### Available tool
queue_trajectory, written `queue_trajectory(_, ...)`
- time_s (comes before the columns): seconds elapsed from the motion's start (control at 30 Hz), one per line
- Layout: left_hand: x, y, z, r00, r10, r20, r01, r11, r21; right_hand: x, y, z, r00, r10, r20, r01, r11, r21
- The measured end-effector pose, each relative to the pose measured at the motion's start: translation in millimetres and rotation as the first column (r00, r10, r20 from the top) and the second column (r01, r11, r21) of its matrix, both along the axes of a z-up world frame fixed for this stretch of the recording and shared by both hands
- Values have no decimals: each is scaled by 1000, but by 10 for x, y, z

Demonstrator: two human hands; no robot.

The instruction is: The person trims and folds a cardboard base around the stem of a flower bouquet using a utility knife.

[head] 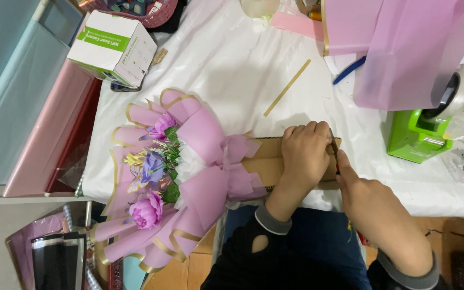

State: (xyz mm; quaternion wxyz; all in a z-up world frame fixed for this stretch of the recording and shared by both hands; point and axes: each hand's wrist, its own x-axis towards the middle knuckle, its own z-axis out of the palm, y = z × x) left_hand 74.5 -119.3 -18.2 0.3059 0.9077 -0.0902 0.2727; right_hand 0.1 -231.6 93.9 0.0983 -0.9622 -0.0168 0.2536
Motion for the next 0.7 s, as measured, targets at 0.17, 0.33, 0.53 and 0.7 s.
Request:
queue_trajectory(0.17, -1, -7, -10, 999, 10, 39, -9, 1000, -19, 162, 105, 51, 998, -38, -60, 38, 999, 1)
queue_trajectory(0.33, -21, -18, 32, 999, 36, 26, -37, 999, 10, 120, 72, 75, 998, -28, -55, 27, 999, -27)
queue_trajectory(0.53, -15, -60, -14, 999, 43, -5, -43, 999, 20, -82, 9, 122, 997, -6, -74, -2, 994, -110)
queue_trajectory(0.7, 62, -83, -122, 998, 43, -51, -39, 997, 66, -97, 37, 91, 995, -26, -93, 13, 989, -145)
